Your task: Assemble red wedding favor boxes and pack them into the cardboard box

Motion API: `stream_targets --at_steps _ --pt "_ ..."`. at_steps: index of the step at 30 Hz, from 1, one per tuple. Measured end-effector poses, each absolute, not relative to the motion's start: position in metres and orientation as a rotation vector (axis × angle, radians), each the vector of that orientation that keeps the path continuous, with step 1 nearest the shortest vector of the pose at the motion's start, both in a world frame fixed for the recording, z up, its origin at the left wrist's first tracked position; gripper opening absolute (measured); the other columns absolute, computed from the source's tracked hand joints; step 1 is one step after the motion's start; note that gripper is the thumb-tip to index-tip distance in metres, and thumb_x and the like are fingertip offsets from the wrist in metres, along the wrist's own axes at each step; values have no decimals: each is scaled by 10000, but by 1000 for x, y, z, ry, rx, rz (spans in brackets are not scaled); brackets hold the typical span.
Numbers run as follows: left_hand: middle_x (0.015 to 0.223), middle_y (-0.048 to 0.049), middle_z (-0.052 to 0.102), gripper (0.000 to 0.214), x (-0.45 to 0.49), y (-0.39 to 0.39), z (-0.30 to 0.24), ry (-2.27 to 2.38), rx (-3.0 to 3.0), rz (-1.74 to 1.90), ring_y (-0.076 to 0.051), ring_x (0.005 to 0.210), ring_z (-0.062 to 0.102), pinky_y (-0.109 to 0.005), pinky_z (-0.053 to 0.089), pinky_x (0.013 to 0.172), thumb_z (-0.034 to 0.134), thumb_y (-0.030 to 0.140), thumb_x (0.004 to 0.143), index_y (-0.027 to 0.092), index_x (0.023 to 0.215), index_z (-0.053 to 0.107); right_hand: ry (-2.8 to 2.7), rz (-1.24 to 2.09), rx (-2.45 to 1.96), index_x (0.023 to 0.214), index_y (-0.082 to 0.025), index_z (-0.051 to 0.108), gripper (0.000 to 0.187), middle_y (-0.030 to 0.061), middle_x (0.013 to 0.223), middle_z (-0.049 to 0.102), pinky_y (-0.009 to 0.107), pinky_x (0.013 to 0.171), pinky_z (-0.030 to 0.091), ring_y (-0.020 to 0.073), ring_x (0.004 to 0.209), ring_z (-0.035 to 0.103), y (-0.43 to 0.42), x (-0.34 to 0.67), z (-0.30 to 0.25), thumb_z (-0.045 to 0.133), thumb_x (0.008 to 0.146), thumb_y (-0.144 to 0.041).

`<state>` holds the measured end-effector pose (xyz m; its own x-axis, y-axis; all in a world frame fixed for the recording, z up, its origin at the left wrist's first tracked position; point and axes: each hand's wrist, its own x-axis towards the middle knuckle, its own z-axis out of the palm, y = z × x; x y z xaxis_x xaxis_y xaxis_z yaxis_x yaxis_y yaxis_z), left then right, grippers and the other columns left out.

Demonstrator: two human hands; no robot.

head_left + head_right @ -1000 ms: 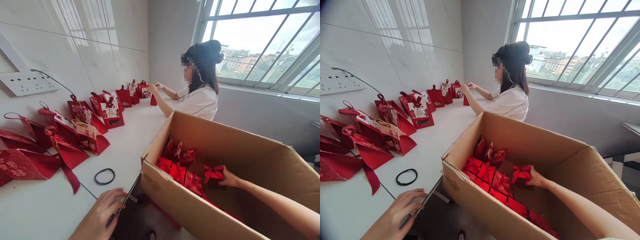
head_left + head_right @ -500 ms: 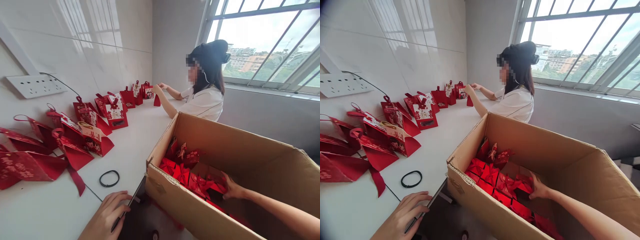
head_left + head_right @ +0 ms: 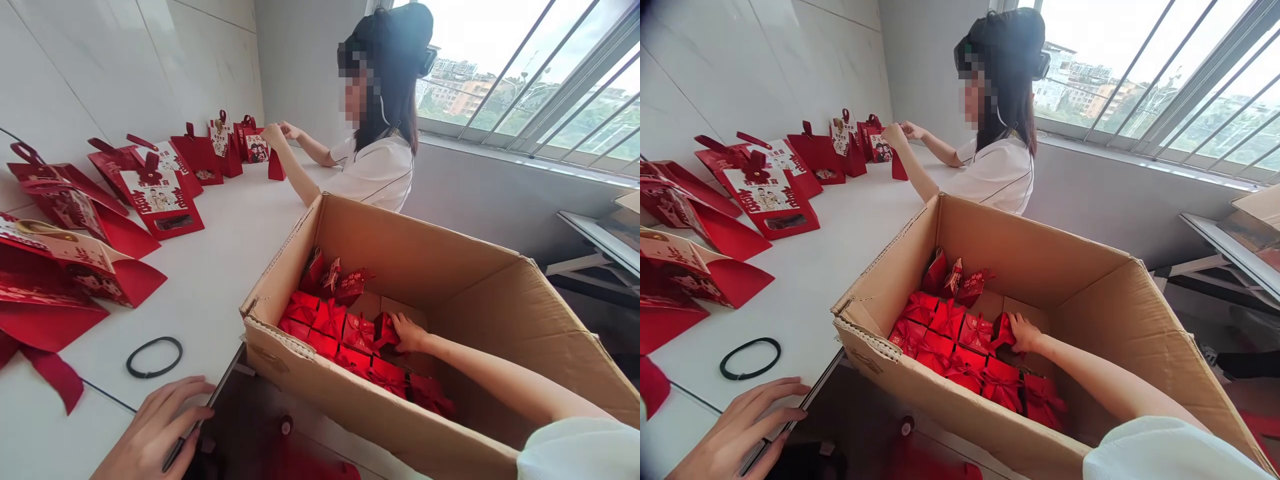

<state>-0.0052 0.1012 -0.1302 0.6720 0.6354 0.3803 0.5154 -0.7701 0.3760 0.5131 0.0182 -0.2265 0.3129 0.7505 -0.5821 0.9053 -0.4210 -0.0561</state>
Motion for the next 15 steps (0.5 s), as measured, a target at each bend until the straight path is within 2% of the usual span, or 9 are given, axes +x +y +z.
stream_targets --at_steps 4,9,12,15 --pt "1091 -3 619 203 -5 103 -129 931 2680 734 -177 1103 524 -294 434 898 463 165 835 269 861 635 1552 -836 2271 1345 -78 373 916 221 1314 411 438 1039 337 395 1240 419 17 518 -223 741 512 -175" --pt "1099 -10 626 184 -9 113 -124 773 2877 668 -180 1058 567 -268 497 829 537 170 780 269 893 643 1613 -1028 2241 1315 -84 416 948 203 1312 435 422 1081 306 382 1269 391 14 514 -223 770 441 -191" --pt "1111 -15 628 190 -10 116 -123 776 2902 638 -188 1059 578 -271 514 823 551 165 768 266 897 647 1604 -1196 2257 1264 -83 472 912 184 1266 494 385 1068 338 357 1244 429 17 512 -223 777 414 -210" --pt "1106 -16 632 184 -8 113 -123 789 2871 629 -189 1062 577 -273 515 828 547 167 776 264 890 653 1514 -1341 2350 1208 -114 517 763 164 1212 558 405 1038 373 350 1196 485 19 515 -220 735 499 -291"
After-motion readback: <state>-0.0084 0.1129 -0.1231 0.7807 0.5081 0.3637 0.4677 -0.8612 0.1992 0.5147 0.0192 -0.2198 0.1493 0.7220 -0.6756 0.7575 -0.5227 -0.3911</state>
